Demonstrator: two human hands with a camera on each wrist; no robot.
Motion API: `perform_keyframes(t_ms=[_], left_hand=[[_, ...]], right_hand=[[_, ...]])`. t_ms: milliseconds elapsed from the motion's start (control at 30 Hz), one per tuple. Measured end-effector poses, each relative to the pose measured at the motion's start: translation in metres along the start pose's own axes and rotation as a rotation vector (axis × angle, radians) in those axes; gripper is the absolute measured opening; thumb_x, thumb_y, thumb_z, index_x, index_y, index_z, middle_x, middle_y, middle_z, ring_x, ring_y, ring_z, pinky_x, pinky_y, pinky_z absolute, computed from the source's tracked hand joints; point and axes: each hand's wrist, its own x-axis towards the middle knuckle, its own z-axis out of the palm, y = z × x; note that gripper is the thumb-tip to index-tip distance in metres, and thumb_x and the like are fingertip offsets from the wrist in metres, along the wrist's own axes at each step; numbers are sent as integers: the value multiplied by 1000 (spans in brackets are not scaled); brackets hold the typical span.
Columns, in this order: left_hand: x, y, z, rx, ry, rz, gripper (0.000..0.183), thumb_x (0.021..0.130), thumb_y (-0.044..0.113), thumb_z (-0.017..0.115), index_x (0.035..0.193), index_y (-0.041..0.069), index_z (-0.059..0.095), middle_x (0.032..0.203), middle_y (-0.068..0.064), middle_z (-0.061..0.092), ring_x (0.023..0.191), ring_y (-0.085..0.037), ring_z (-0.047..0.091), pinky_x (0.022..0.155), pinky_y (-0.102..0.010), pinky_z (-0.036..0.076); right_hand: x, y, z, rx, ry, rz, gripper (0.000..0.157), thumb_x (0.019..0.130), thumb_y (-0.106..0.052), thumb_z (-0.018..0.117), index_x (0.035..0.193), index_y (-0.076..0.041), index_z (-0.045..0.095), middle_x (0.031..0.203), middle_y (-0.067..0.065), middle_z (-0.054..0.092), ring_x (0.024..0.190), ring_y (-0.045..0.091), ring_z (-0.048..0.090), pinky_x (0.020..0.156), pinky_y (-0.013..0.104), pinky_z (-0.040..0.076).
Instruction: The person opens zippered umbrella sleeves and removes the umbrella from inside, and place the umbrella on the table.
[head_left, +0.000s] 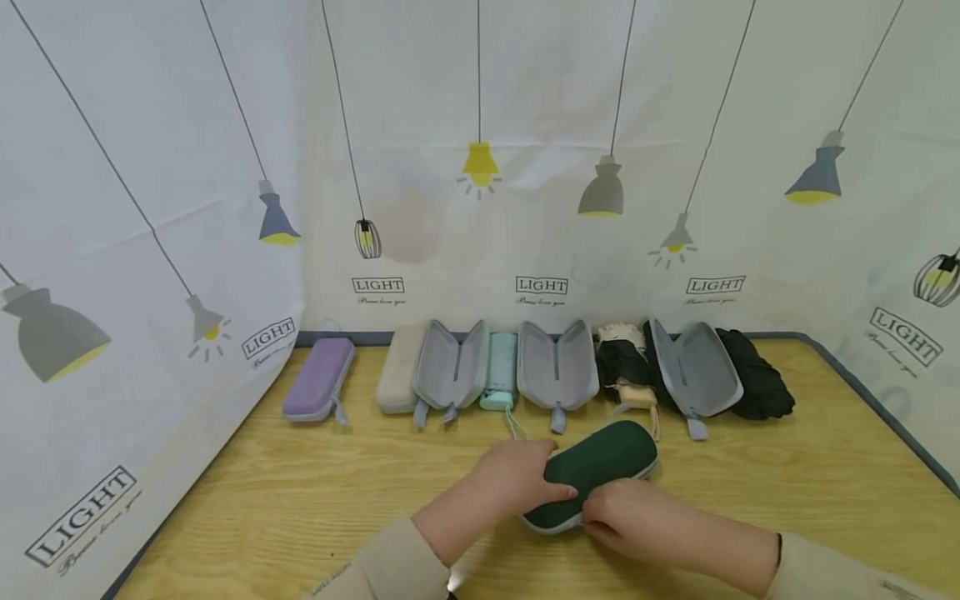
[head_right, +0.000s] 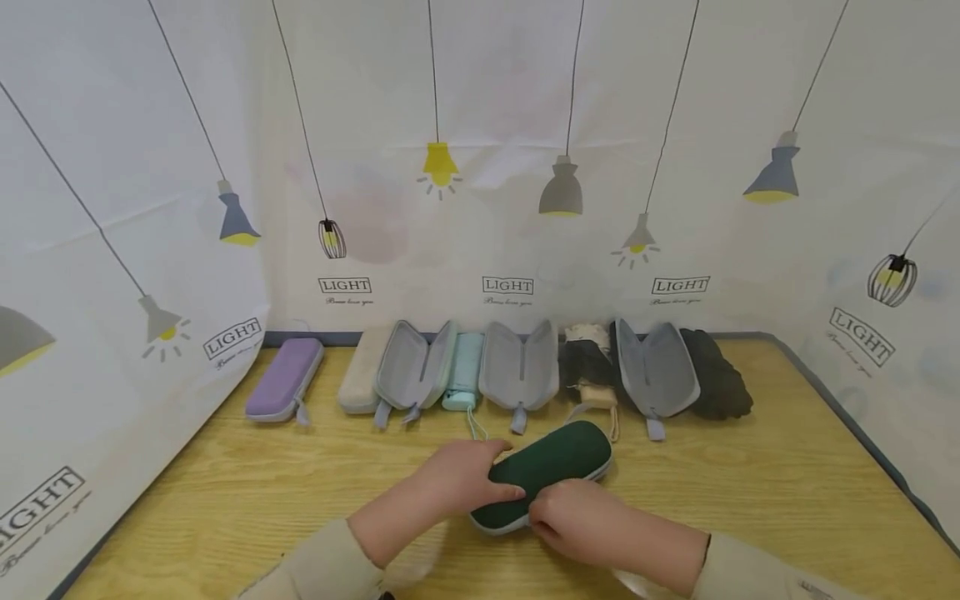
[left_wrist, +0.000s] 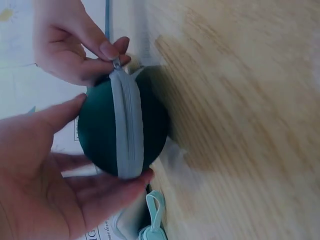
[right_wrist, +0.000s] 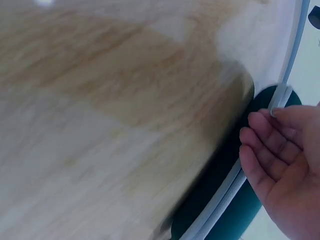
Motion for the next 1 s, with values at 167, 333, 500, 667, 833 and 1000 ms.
perform_keyframes(t_ms=[167,333,500,667,833,1000], left_hand=[[4,1,3,92,-27,263,64,94,52,58,149,26,40,148,-5,42,129,-19,47,99,-33,44],[7,4,6,299,19,558,43,105,31,45,148,30,42,159,-3,23,142,-22,29,112,-30,28],[7,8,5,429,49,613,53,102,12,48,148,37,40,160,7,18,145,-22,20,111,-37,31],[9,5,7,522,75,606,68,99,17,58,151,45,26,161,9,13,145,-23,19,107,-45,36],[22,7,10,632,152,627,70,98,15,58,152,47,24,158,7,22,144,-25,21,106,-48,36],[37,17,13,775,187,650,65,99,22,56,151,47,25,158,8,22,145,-23,19,109,-50,30]], right_hand=[[-13,6,-4,12,4,-54,7,88,-11,70,84,-17,71,81,-14,60,75,0,57,66,21,50],[-25,15,-8,15,-40,-73,6,90,-14,69,88,-20,70,86,-16,59,79,0,57,67,21,49],[-34,23,-13,27,-75,-93,7,92,-16,67,90,-22,69,89,-18,58,81,0,56,68,22,49],[-40,28,-19,31,-62,-149,10,91,-13,68,88,-22,70,90,-19,58,82,-1,56,68,21,49],[-45,34,-25,34,-73,-154,16,87,-8,70,84,-23,72,89,-19,58,79,-2,55,65,20,48],[-51,38,-26,48,-89,-168,17,85,-5,72,82,-22,74,85,-18,62,74,-4,56,61,16,45]])
